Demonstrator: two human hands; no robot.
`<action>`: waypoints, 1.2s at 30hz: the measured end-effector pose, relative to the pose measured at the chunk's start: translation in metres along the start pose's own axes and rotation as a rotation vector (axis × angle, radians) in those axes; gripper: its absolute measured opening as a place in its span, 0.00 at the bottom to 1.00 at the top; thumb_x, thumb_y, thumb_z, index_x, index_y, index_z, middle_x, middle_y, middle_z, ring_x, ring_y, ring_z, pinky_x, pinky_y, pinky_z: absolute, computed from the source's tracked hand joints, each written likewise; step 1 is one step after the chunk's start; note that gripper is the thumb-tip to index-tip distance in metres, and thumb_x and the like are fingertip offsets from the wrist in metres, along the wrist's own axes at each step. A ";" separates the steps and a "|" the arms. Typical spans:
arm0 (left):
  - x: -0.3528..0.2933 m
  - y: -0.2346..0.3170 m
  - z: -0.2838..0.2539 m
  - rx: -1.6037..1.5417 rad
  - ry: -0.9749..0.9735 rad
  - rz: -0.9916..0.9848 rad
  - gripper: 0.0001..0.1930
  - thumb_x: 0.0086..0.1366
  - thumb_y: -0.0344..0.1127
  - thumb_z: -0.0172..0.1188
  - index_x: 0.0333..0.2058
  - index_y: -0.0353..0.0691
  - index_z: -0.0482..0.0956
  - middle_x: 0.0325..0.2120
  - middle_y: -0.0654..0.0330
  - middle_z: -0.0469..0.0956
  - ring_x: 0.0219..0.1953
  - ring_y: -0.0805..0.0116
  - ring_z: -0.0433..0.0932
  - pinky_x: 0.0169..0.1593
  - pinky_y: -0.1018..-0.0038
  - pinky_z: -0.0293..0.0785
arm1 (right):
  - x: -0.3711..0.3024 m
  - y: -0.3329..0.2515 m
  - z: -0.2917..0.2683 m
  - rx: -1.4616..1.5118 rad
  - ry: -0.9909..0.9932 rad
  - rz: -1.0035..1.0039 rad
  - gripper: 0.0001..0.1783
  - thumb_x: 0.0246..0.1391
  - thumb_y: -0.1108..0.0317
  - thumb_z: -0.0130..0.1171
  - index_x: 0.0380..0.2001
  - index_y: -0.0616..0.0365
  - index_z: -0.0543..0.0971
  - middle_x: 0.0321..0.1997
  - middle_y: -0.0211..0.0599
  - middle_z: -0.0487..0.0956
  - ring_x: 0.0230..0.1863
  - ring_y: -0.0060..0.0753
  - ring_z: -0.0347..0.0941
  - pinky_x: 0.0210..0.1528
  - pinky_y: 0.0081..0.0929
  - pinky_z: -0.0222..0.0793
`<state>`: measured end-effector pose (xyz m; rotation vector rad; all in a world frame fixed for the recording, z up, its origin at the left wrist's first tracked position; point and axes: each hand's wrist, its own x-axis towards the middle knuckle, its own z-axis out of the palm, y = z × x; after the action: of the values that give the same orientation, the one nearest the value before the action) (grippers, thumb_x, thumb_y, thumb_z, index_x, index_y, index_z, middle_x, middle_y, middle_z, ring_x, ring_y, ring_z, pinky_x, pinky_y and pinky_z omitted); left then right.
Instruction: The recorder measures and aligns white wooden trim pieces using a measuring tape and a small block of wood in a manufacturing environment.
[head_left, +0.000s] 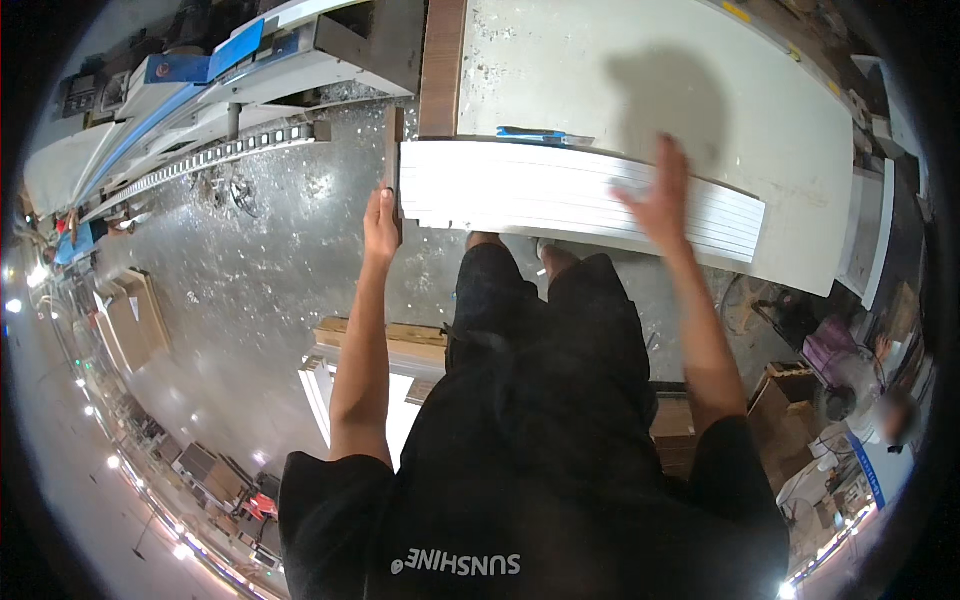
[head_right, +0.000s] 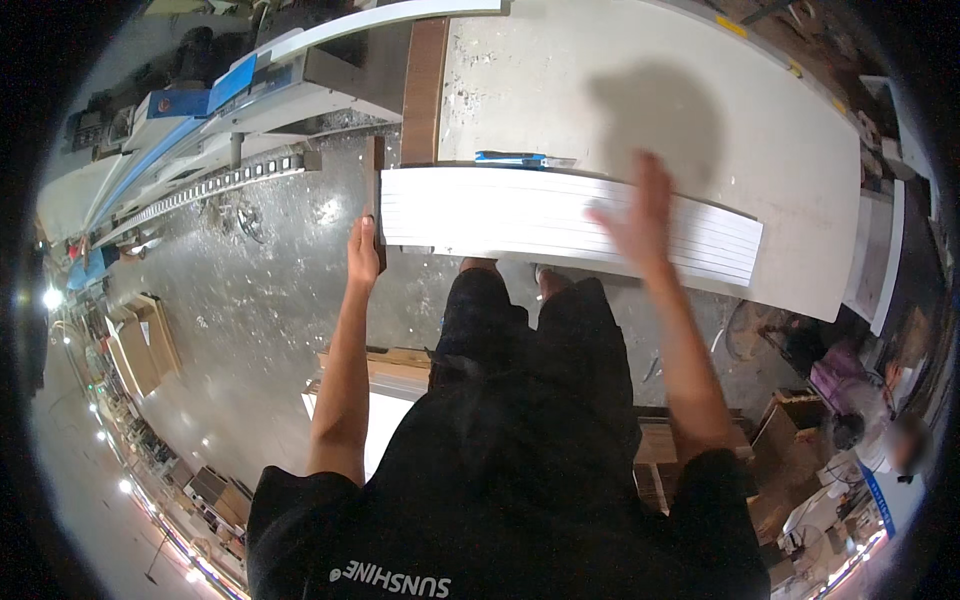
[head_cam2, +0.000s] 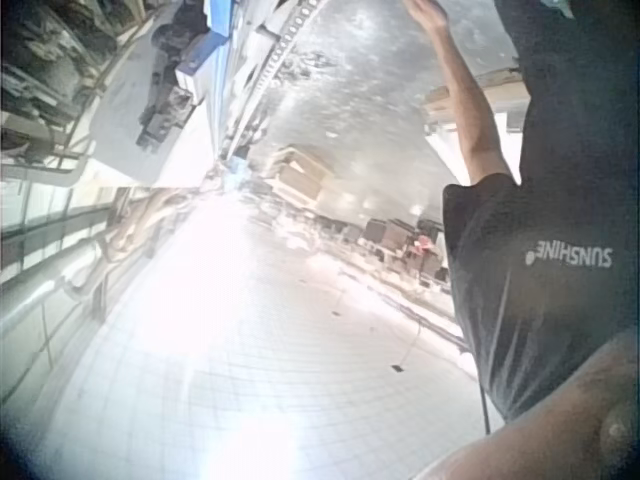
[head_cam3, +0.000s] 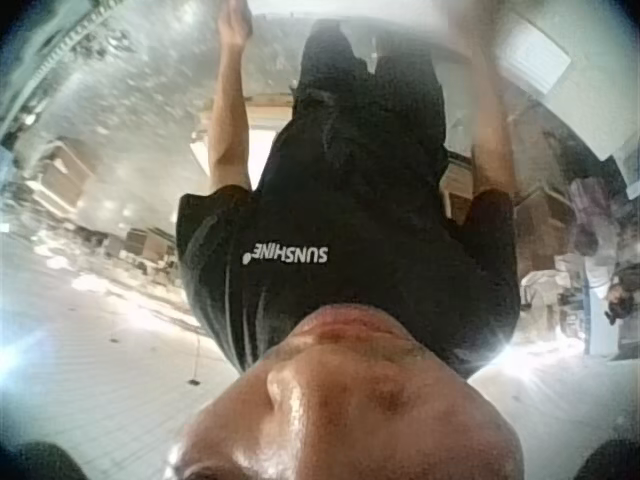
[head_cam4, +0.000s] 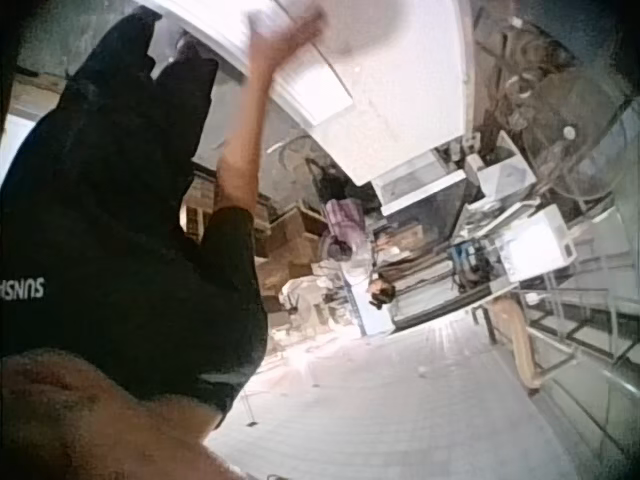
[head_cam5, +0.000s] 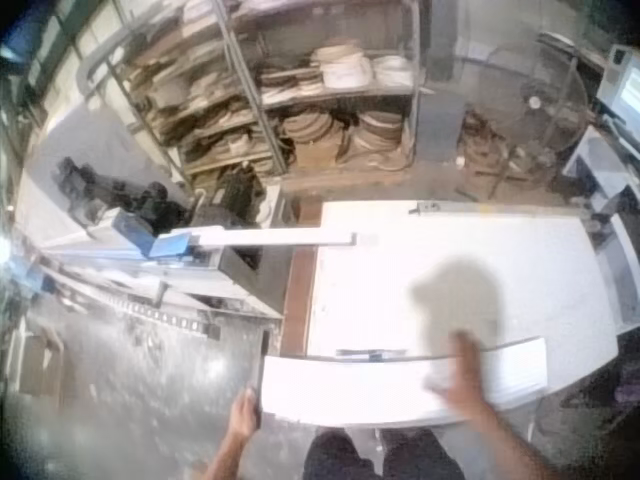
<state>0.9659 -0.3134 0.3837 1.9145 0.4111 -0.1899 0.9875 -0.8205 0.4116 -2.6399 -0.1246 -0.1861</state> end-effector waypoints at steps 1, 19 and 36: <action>0.001 0.002 0.000 -0.052 -0.024 -0.028 0.29 0.87 0.50 0.46 0.69 0.29 0.74 0.55 0.57 0.79 0.55 0.68 0.75 0.62 0.69 0.71 | 0.017 -0.057 0.014 0.143 -0.103 -0.087 0.71 0.41 0.46 0.86 0.81 0.61 0.56 0.84 0.55 0.59 0.85 0.61 0.52 0.85 0.61 0.43; 0.001 0.007 0.003 0.110 -0.006 0.123 0.25 0.84 0.46 0.47 0.69 0.38 0.77 0.43 0.45 0.81 0.46 0.47 0.80 0.55 0.57 0.76 | 0.063 -0.232 0.127 -0.215 -0.617 -0.303 0.82 0.30 0.33 0.81 0.80 0.68 0.53 0.79 0.56 0.59 0.80 0.58 0.53 0.76 0.72 0.44; 0.011 0.002 -0.002 0.016 -0.050 0.059 0.24 0.81 0.42 0.56 0.68 0.38 0.78 0.43 0.49 0.75 0.45 0.53 0.77 0.54 0.62 0.75 | 0.061 -0.227 0.138 -0.202 -0.570 -0.396 0.83 0.29 0.34 0.82 0.82 0.62 0.50 0.78 0.55 0.58 0.77 0.63 0.54 0.76 0.73 0.44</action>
<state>0.9766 -0.3099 0.3826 1.9307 0.3203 -0.2019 1.0354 -0.5517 0.4062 -2.7632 -0.8579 0.4535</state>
